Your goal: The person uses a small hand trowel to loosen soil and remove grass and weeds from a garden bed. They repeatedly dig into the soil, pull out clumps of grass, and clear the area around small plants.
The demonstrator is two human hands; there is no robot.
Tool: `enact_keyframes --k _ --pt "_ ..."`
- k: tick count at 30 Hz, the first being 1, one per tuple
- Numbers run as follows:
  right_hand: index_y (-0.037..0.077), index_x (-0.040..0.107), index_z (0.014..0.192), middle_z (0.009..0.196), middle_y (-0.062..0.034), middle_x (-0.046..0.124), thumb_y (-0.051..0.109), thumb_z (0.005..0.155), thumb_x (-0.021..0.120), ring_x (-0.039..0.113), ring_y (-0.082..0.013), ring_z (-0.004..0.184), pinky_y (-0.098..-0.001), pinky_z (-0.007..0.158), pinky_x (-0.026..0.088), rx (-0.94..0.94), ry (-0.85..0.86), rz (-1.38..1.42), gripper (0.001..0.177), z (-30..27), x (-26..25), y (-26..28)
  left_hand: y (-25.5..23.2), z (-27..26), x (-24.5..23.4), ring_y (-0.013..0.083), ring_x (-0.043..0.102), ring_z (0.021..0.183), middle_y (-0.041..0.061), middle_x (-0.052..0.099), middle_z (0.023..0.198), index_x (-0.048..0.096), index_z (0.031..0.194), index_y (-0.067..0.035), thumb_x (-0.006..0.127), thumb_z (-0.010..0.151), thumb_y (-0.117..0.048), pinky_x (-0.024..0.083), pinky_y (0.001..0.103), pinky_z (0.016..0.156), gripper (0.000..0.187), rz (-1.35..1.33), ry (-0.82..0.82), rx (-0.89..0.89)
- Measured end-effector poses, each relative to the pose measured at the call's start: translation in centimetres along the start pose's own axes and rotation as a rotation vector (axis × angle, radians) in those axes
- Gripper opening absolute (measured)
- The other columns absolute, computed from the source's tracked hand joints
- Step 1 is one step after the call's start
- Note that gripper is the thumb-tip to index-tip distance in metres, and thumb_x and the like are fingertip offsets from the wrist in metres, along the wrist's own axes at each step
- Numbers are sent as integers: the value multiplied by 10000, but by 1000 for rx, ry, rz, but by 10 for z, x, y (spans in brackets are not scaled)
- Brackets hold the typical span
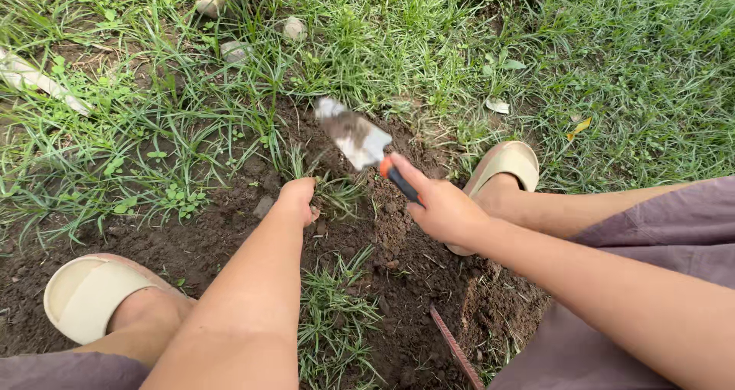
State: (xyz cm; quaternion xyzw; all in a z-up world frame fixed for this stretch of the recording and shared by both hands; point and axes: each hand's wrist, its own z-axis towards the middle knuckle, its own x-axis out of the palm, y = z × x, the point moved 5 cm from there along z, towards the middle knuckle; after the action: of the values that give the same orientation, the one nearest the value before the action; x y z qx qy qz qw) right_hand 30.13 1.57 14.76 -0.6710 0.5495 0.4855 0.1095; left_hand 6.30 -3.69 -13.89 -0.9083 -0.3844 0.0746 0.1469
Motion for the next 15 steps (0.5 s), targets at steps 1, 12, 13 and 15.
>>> enact_keyframes --k 1,12,13,15 --pt "474 137 1619 979 -155 719 269 905 642 718 -341 900 -473 807 546 65 191 -242 899 -9 15 -13 -2 6 -3 198 279 842 89 391 1082 529 1115 -10 596 1011 -192 353 393 696 221 20 -7 1" --pt "417 416 1564 694 -36 598 172 884 662 558 -132 535 -333 491 492 245 -165 309 764 -1 -91 -2 -176 -155 21 221 651 947 80 726 1067 701 1117 -85 756 873 -265 504 456 792 308 -138 464 647" --pt "405 417 1570 692 -41 592 162 892 656 550 -130 535 -332 489 486 236 -173 369 759 -2 -92 0 -171 -149 21 216 623 924 79 709 1049 696 1117 -87 767 875 -260 478 449 757 306 -204 481 622" --pt "400 419 1569 696 -33 596 154 902 652 550 -121 538 -326 490 487 232 -171 423 748 -1 -88 3 -136 -118 24 217 581 832 90 688 996 719 1104 -99 768 868 -298 422 413 671 312 -136 458 501"
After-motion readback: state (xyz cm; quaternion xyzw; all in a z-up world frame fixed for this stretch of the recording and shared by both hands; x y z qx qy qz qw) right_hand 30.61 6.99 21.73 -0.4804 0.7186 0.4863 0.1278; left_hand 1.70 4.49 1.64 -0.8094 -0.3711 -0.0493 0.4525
